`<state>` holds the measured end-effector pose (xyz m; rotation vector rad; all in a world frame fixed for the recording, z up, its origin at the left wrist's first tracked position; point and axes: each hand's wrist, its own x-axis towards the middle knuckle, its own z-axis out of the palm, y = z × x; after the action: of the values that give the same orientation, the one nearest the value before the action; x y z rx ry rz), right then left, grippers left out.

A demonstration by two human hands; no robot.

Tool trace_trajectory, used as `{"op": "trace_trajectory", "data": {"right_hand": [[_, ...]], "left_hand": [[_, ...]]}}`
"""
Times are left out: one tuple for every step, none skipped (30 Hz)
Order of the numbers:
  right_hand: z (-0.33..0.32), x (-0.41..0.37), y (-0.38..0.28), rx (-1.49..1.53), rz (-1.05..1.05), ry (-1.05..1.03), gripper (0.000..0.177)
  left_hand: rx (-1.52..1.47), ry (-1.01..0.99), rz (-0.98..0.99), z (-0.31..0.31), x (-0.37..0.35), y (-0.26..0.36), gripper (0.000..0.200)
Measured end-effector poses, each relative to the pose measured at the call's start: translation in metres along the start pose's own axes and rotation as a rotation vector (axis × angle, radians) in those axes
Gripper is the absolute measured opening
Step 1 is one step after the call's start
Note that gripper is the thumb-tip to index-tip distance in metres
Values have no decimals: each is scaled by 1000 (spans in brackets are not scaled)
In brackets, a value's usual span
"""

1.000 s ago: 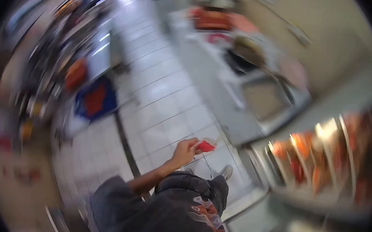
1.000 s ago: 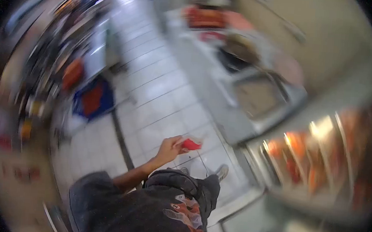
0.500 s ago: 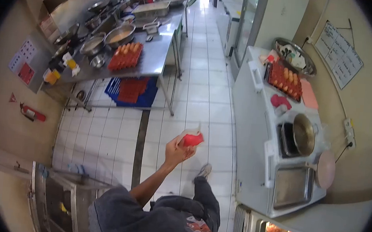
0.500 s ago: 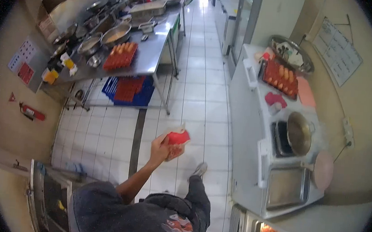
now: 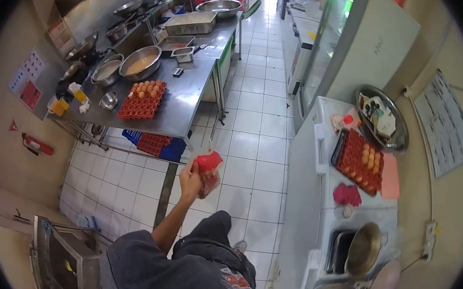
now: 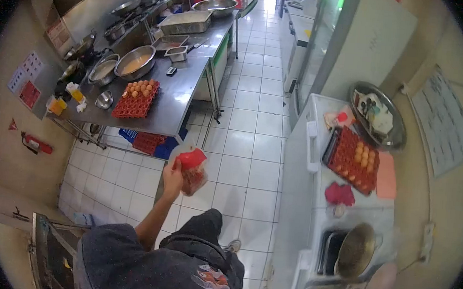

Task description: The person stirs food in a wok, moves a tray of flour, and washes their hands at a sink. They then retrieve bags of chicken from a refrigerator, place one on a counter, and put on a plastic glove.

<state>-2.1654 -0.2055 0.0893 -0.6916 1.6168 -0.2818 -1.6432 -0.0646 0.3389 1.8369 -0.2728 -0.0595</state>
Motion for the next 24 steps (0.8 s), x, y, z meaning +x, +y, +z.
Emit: {"op": "trace_trajectory", "data": {"right_hand": [[11, 10, -17, -9, 5, -6, 56], [24, 22, -34, -23, 7, -6, 55], [40, 36, -51, -37, 11, -12, 55], [57, 47, -63, -46, 31, -7, 54], [75, 61, -79, -61, 32, -3, 54], [95, 67, -99, -67, 40, 7, 54], [120, 73, -121, -70, 42, 10, 53], [144, 77, -145, -75, 47, 14, 53], [168, 79, -168, -74, 47, 14, 52], [188, 83, -188, -71, 44, 13, 52], [210, 91, -208, -81, 29, 2, 51], [231, 91, -231, -82, 22, -2, 51], [250, 93, -253, -86, 13, -12, 50], [273, 98, -276, -93, 3, -25, 50], [295, 103, -299, -103, -1, -42, 49], [317, 109, -320, -113, -1, -58, 49], [339, 117, -341, -122, 0, -73, 48], [362, 127, -363, -135, 2, -86, 48], [384, 140, -381, -147, 8, -102, 47], [405, 154, -400, -164, 17, -118, 47], [424, 170, -420, -192, 28, -139, 47], [443, 186, -439, -227, 37, -161, 46], [462, 203, -460, -264, 46, -183, 46], [480, 218, -481, -302, 54, -209, 45]], "left_hand": [[-12, 3, -18, 10, 26, -1, 34], [-24, 4, -33, 22, 53, -3, 34], [-9, 22, -19, 35, 80, -6, 34], [10, 37, -6, 47, 107, -10, 34], [28, 50, 8, 56, 137, -14, 34], [34, 33, -9, 67, 168, -21, 31], [-2, 9, 10, 77, 195, -27, 31], [-40, -11, 37, 90, 225, -30, 30], [-73, -32, 57, 100, 251, -26, 30], [-19, 5, 193, 109, 278, -10, 30], [-34, -5, 160, 117, 305, 4, 30], [-51, -13, 126, 127, 334, 18, 29], [-63, -23, 90, 138, 363, 24, 29], [-68, -16, 76, 151, 392, 21, 29], [-69, -8, 71, 164, 425, 15, 28], [-70, -2, 75, 175, 460, 15, 28], [-32, 30, 74, 184, 495, 15, 27], [2, 61, 75, 196, 529, 18, 27], [35, 96, 78, 207, 564, 26, 27], [-7, 115, 96, 216, 599, 33, 27], [-2, 129, 133, 224, 641, 33, 28], [9, 148, 159, 228, 679, 29, 28], [6, 196, 207, 229, 709, 49, 29], [25, 232, 285, 228, 744, 54, 28]]}}
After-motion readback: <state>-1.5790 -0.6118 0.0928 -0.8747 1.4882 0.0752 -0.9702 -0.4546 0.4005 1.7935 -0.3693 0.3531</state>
